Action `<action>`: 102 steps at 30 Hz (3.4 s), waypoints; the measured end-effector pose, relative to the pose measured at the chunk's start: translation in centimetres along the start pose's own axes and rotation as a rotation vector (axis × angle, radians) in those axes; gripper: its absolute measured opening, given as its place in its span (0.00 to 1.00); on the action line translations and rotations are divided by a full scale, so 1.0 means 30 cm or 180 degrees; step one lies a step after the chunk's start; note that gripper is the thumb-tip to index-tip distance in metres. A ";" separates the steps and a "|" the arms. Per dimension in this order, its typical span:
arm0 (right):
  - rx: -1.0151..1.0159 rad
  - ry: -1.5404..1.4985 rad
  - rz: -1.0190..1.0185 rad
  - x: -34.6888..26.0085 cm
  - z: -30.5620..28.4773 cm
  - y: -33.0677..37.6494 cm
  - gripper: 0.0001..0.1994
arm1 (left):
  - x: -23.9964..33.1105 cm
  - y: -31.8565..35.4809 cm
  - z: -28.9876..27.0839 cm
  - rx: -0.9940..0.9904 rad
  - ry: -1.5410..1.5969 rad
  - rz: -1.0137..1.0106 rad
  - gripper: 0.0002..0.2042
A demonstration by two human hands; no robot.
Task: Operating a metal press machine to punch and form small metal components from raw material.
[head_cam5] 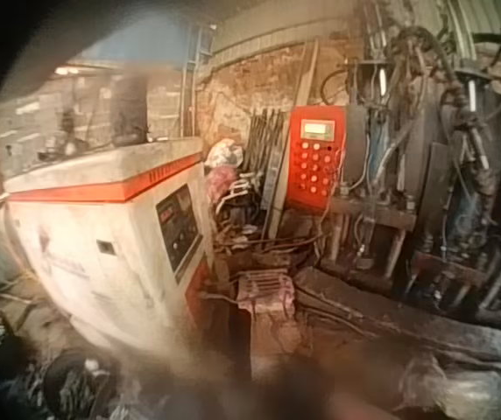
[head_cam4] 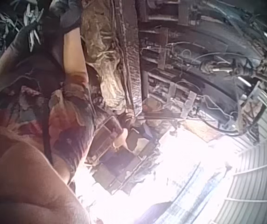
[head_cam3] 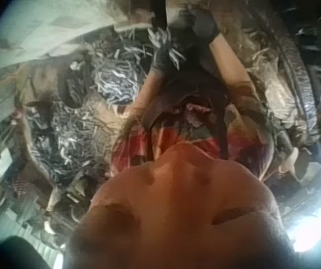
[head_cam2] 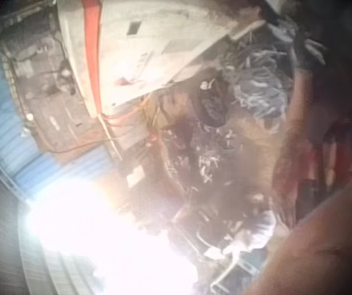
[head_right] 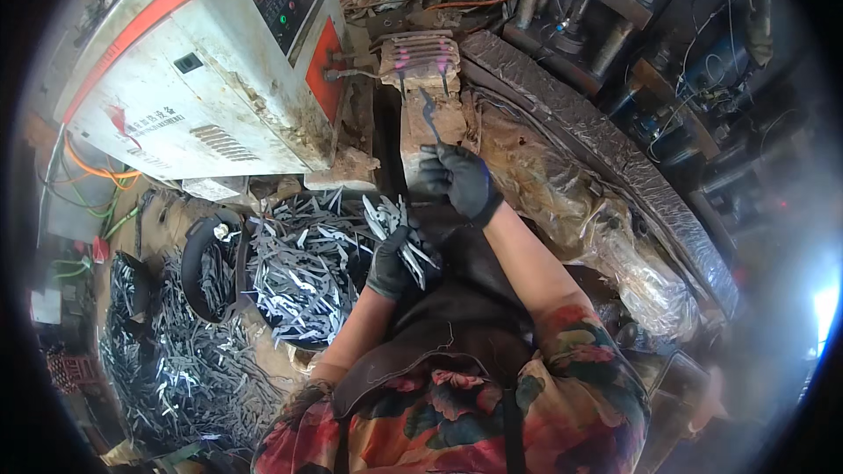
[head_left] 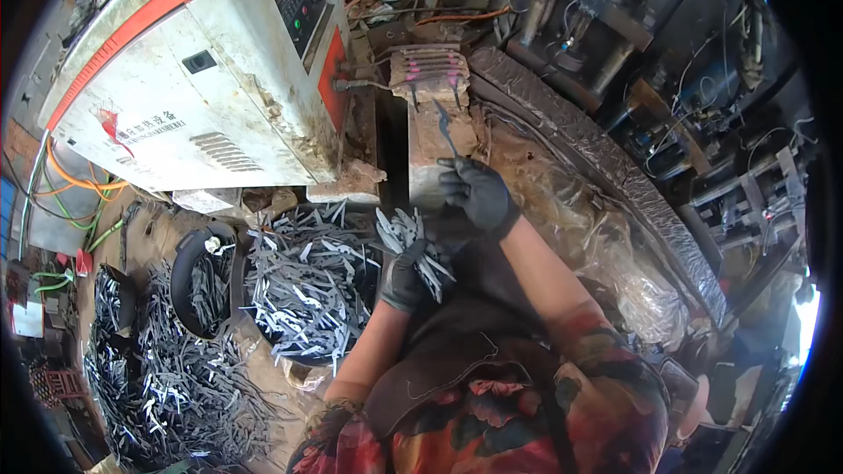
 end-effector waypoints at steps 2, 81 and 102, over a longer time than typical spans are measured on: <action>0.0398 -0.0052 -0.0273 -0.023 -0.001 -0.054 0.16 | -0.003 0.000 0.003 0.0073 0.0033 -0.0055 0.10; 0.4051 -0.1169 -0.2349 -0.505 -1.576 1.365 0.19 | -0.171 -0.132 0.028 -0.0101 -0.1231 -0.0145 0.07; 0.5245 0.0061 -0.1647 -0.014 -1.100 1.718 0.27 | -0.185 -0.098 0.093 -0.0423 -0.0940 -0.0349 0.13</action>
Point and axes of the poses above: each hand's wrist, its own y-axis away from the middle knuckle, its own z-axis out of the palm, x = y × z, the point moved 3 cm from there along -y, towards the middle knuckle, and after that the axes turned 9 degrees about z, right-handed, at the moved point
